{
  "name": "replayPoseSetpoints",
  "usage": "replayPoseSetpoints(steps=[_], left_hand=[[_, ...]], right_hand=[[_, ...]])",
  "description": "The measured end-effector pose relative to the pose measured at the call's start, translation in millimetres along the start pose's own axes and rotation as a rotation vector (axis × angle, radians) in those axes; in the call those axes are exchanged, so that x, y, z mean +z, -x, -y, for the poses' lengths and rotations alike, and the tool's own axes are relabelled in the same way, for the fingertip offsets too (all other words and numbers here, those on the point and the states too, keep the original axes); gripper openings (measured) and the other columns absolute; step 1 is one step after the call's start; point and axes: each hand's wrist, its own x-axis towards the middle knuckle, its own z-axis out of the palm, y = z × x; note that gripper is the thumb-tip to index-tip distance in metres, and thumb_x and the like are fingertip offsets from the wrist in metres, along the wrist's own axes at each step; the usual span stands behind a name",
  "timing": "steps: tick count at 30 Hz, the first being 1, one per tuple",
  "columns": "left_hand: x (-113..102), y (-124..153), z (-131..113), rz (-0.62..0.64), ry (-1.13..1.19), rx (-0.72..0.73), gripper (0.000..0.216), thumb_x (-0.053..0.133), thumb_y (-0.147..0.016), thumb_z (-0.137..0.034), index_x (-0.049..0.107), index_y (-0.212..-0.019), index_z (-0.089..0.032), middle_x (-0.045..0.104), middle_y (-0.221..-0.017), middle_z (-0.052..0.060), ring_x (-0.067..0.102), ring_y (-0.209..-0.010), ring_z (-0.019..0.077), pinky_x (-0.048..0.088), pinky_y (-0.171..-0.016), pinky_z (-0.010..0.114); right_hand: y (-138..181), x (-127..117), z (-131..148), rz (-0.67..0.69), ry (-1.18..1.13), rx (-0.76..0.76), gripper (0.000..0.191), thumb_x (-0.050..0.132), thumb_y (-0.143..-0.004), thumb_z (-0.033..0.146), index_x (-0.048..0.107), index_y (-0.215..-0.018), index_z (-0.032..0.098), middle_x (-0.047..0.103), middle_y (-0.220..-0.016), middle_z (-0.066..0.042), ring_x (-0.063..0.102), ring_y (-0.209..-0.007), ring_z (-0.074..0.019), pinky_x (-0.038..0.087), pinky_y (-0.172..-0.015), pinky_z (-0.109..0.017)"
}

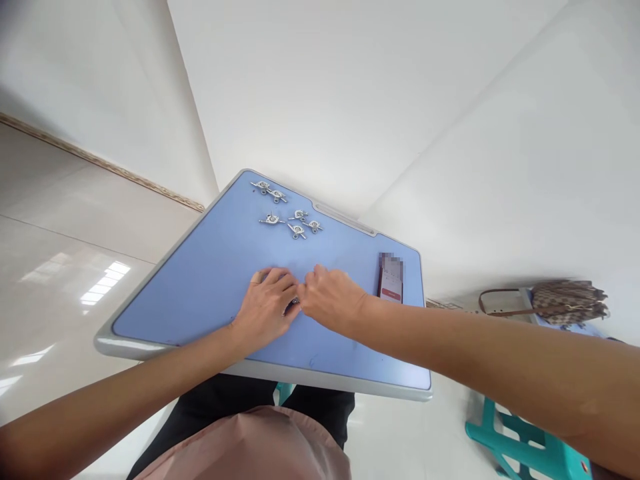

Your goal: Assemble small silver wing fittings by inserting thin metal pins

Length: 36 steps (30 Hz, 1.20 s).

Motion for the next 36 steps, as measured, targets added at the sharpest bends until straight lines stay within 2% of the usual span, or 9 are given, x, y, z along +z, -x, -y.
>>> replayPoseSetpoints(steps=[2,6,9,16,19,22,26,31,36], left_hand=[[0,0,0,0.001,-0.006,0.002,0.008,0.056,-0.080,-0.014,0.062,-0.078,-0.018,0.065,-0.085,0.005,0.054,-0.098,0.0259,0.036,-0.092,0.048],[-1,0,1,0.014,0.015,0.006,0.007,0.057,-0.081,-0.015,0.062,-0.077,-0.018,0.066,-0.087,0.006,0.054,-0.100,0.0260,0.036,-0.092,0.048],[-2,1,1,0.025,0.022,0.004,0.007,0.058,-0.082,-0.017,0.063,-0.078,-0.019,0.066,-0.089,0.006,0.053,-0.100,0.0264,0.036,-0.091,0.048],[0,1,2,0.019,0.028,0.015,0.008,0.057,-0.081,-0.015,0.063,-0.079,-0.019,0.066,-0.088,0.006,0.053,-0.099,0.0269,0.036,-0.090,0.048],[-1,1,2,0.021,0.029,0.015,0.008,0.057,-0.081,-0.015,0.063,-0.080,-0.019,0.066,-0.088,0.006,0.053,-0.099,0.0264,0.035,-0.089,0.048],[-2,1,2,0.028,0.025,0.013,0.007,0.058,-0.082,-0.018,0.064,-0.080,-0.019,0.066,-0.088,0.006,0.052,-0.099,0.0261,0.035,-0.089,0.047],[-2,1,1,0.034,0.013,0.012,0.006,0.059,-0.082,-0.018,0.064,-0.079,-0.019,0.066,-0.089,0.006,0.052,-0.099,0.0261,0.035,-0.090,0.047],[0,2,2,0.020,0.015,0.013,0.007,0.057,-0.081,-0.015,0.064,-0.080,-0.018,0.067,-0.088,0.006,0.053,-0.099,0.0264,0.036,-0.090,0.047],[0,1,3,0.023,0.028,0.016,0.008,0.057,-0.081,-0.015,0.064,-0.080,-0.019,0.067,-0.089,0.006,0.054,-0.099,0.0266,0.036,-0.089,0.048]], right_hand=[[1,4,1,-0.020,0.026,-0.023,0.026,0.037,-0.083,-0.004,0.058,-0.088,0.011,0.062,-0.083,-0.014,0.057,-0.076,-0.0205,0.031,-0.048,-0.024],[3,8,-1,0.118,-0.053,0.077,0.015,0.046,-0.086,0.007,0.054,-0.098,0.011,0.063,-0.077,-0.010,0.058,-0.062,-0.0173,0.032,-0.048,-0.025],[4,7,-3,0.183,-0.125,0.132,0.025,0.054,-0.083,0.015,0.049,-0.107,0.011,0.062,-0.074,-0.006,0.059,-0.059,-0.0174,0.030,-0.045,-0.025],[-1,-2,-6,0.085,0.070,-0.131,0.021,0.042,-0.083,-0.002,0.058,-0.090,0.011,0.062,-0.077,-0.010,0.059,-0.071,-0.0178,0.030,-0.050,-0.026],[-6,-3,-9,0.196,-0.039,-0.013,0.017,0.046,-0.083,0.002,0.058,-0.089,0.012,0.063,-0.071,-0.008,0.060,-0.067,-0.0183,0.031,-0.050,-0.026],[-6,1,-10,0.285,-0.226,0.165,0.015,0.048,-0.089,0.018,0.055,-0.101,0.013,0.064,-0.071,-0.007,0.061,-0.066,-0.0202,0.032,-0.048,-0.027],[-3,6,-9,0.251,-0.241,0.109,0.030,0.055,-0.084,0.019,0.048,-0.112,0.011,0.064,-0.078,-0.007,0.062,-0.067,-0.0198,0.030,-0.046,-0.026],[-3,1,-6,0.085,0.011,-0.091,0.020,0.046,-0.084,0.003,0.055,-0.099,0.011,0.064,-0.083,-0.010,0.062,-0.074,-0.0192,0.029,-0.047,-0.026],[-7,1,-5,0.153,-0.063,0.001,0.017,0.047,-0.084,0.003,0.058,-0.095,0.012,0.066,-0.078,-0.009,0.063,-0.071,-0.0191,0.031,-0.049,-0.025]])
